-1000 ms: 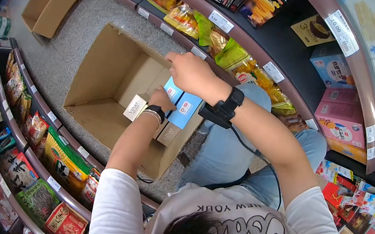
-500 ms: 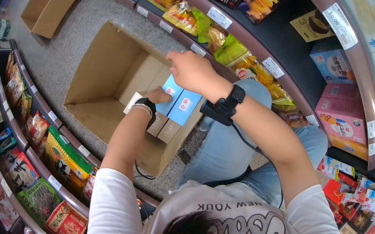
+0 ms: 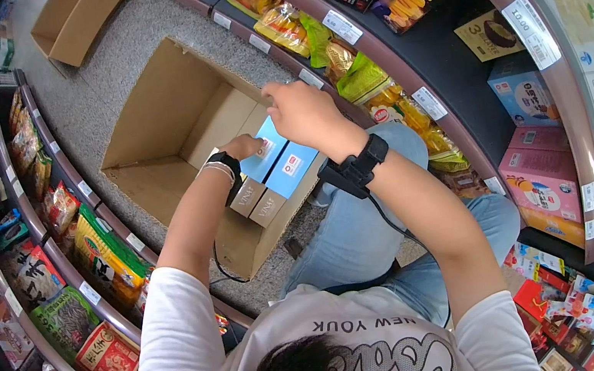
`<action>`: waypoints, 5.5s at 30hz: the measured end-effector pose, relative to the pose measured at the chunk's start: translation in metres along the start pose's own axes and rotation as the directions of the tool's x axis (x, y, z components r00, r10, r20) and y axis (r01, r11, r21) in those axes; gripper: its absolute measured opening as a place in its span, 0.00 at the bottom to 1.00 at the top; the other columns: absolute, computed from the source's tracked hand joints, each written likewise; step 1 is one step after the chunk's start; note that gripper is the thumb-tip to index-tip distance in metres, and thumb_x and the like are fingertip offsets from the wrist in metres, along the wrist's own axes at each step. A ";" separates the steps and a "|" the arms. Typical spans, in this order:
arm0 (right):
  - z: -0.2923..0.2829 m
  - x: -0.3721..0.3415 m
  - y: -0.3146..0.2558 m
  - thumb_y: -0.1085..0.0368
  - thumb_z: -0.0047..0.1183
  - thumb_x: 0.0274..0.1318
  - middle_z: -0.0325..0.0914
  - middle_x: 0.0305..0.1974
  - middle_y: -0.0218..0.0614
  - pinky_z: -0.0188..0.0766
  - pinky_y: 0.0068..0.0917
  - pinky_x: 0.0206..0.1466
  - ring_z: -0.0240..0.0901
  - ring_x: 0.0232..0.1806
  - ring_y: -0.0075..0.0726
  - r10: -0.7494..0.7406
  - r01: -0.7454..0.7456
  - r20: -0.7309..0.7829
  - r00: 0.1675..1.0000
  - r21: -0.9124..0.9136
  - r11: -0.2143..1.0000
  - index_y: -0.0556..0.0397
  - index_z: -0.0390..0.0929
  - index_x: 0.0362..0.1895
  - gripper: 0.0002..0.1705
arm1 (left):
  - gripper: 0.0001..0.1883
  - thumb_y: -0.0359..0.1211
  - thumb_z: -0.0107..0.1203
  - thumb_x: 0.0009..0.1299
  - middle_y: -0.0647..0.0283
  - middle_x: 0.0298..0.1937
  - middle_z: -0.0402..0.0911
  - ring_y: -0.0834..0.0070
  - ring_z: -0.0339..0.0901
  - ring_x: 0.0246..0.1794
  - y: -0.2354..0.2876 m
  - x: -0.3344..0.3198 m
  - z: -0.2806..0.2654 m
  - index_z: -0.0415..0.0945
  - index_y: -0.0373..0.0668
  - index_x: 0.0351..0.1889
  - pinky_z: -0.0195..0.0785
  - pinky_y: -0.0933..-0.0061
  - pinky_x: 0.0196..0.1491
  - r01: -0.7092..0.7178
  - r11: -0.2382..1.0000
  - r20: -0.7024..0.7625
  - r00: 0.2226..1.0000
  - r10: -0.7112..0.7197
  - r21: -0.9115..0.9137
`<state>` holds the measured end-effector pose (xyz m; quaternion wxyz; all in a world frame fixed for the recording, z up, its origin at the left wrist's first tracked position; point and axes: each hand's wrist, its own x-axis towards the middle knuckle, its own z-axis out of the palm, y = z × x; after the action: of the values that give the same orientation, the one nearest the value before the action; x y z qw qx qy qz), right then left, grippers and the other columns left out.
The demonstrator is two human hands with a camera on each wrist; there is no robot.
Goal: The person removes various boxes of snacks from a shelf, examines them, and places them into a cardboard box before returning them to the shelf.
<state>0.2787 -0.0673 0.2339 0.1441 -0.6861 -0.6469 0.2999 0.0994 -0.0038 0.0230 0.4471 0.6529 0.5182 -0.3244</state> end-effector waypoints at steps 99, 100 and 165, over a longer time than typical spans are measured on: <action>-0.132 -0.419 0.162 0.65 0.68 0.50 0.73 0.54 0.38 0.70 0.32 0.57 0.71 0.55 0.31 0.326 0.242 -0.740 0.589 0.546 0.802 0.56 0.62 0.64 0.39 | 0.43 0.27 0.76 0.46 0.59 0.57 0.74 0.69 0.72 0.59 0.348 -0.362 0.092 0.65 0.38 0.61 0.76 0.65 0.54 -0.960 0.021 -0.502 0.164 0.849 -0.279; -0.129 -0.408 0.158 0.65 0.67 0.50 0.73 0.54 0.38 0.70 0.32 0.57 0.71 0.55 0.31 0.319 0.267 -0.725 0.610 0.568 0.779 0.56 0.62 0.65 0.39 | 0.43 0.27 0.76 0.46 0.59 0.57 0.74 0.69 0.72 0.59 0.340 -0.361 0.085 0.65 0.38 0.61 0.76 0.65 0.54 -0.965 0.020 -0.525 0.160 0.836 -0.262; -0.109 -0.290 0.059 0.71 0.66 0.29 0.70 0.55 0.53 0.68 0.43 0.59 0.68 0.58 0.60 -0.050 0.034 -0.767 0.640 -0.037 0.999 0.54 0.57 0.65 0.52 | 0.39 0.50 0.52 0.73 0.54 0.63 0.68 0.65 0.74 0.57 0.259 -0.367 0.060 0.47 0.42 0.74 0.75 0.65 0.49 -0.704 0.172 -0.444 0.598 0.667 -0.689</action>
<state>0.3961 -0.3367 0.3493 0.4048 -0.7348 -0.5435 -0.0289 0.2593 -0.2171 0.3893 0.7786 0.5320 0.2627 0.2044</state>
